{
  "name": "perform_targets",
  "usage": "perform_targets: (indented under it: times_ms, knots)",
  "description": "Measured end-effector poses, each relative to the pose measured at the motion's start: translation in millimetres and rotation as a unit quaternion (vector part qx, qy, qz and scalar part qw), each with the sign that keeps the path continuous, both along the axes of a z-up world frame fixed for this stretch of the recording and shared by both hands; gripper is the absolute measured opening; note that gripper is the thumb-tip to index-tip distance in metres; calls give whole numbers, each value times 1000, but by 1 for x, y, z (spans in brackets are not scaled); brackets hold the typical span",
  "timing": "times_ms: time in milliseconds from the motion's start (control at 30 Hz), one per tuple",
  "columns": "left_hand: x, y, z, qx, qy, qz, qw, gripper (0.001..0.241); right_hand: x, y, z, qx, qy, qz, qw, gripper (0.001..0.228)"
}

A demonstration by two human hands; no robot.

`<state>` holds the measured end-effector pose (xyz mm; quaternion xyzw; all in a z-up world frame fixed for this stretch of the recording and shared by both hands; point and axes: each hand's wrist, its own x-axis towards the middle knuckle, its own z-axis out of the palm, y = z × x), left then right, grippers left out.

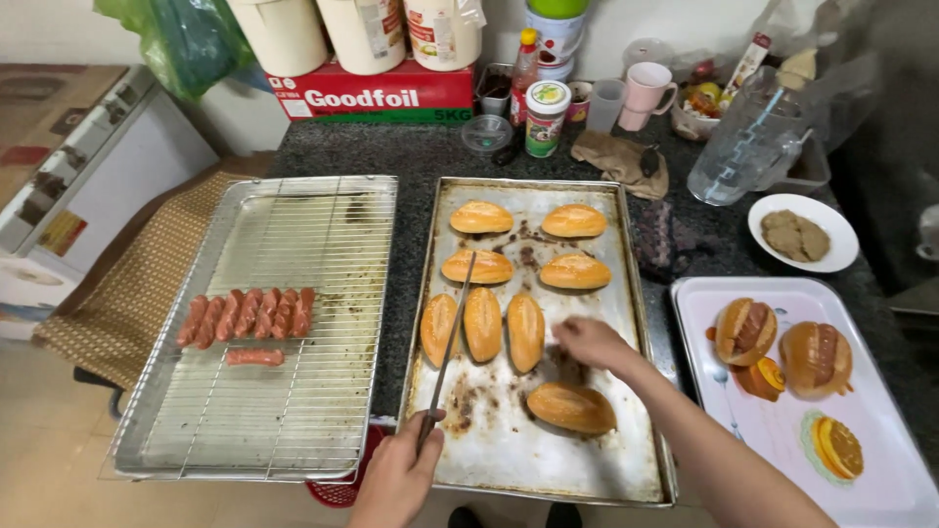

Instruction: The recorder prepares hot dogs by slicing buns, placing sausages inside, drizzling sauce using a piping bag, and arranging them on a tray.

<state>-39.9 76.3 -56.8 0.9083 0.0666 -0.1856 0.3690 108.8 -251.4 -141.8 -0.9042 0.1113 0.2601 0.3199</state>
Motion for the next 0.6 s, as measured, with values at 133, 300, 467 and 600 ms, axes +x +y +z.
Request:
perform_targets:
  times_ms: [133,300,467,600]
  knots:
    - [9,-10,1,-37,-29,-18,999,36,-29,-17,-11,2,58,141,988,45]
    - [12,-22,18,-50,-11,-46,998,31,-50,0,5,6,124,170,978,53]
    - [11,-24,23,-47,-2,-45,998,30,-62,7,15,-16,107,229,968,56]
    - [8,-24,19,-40,2,-58,998,34,-68,9,19,15,115,200,973,53]
